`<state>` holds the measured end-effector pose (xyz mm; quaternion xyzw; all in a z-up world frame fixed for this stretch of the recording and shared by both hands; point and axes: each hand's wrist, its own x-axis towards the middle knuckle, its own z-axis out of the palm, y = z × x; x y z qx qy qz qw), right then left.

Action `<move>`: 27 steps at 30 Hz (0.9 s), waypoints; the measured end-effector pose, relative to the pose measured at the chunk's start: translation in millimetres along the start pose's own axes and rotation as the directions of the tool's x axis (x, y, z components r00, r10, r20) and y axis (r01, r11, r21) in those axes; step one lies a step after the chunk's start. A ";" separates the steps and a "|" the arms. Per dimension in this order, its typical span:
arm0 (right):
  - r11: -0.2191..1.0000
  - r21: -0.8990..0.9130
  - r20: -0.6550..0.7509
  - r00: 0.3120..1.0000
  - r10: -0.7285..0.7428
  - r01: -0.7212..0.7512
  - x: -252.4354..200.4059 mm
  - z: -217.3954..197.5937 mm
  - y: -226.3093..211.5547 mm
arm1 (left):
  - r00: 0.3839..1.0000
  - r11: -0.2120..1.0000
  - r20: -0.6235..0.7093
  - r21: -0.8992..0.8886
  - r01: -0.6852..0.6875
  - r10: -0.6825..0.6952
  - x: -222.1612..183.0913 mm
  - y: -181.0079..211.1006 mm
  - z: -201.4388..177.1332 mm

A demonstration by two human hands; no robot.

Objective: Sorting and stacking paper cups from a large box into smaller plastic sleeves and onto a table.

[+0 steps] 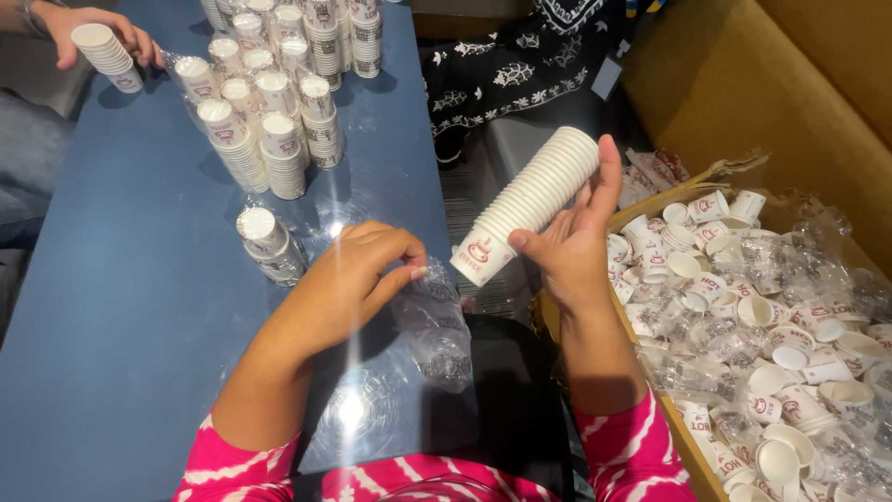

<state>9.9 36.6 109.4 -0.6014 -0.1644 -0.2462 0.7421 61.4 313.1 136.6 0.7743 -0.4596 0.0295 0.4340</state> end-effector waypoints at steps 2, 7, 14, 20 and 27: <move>0.998 0.057 -0.042 0.999 0.033 -0.031 0.0 2.1 4.8 | 0.998 0.998 -0.010 -0.006 -0.066 0.066 0.6 -6.2 -0.8; 0.975 0.197 -0.104 0.986 0.129 -0.106 -3.8 6.0 10.1 | 0.990 0.984 0.020 -0.115 -0.138 0.141 -2.5 -15.8 4.0; 0.940 0.294 -0.113 0.971 0.212 -0.171 -8.3 4.8 18.2 | 0.999 0.984 0.037 -0.176 -0.011 0.018 2.0 -9.9 3.1; 0.936 0.304 -0.226 0.941 0.253 -0.178 -27.8 -18.7 31.7 | 0.984 0.973 0.121 -0.206 -0.101 0.128 -1.7 -8.7 -1.5; 0.900 0.241 -0.186 0.893 0.410 -0.363 -112.0 -69.1 38.2 | 0.945 0.995 0.327 -0.089 0.048 -0.016 -4.5 -13.4 -16.6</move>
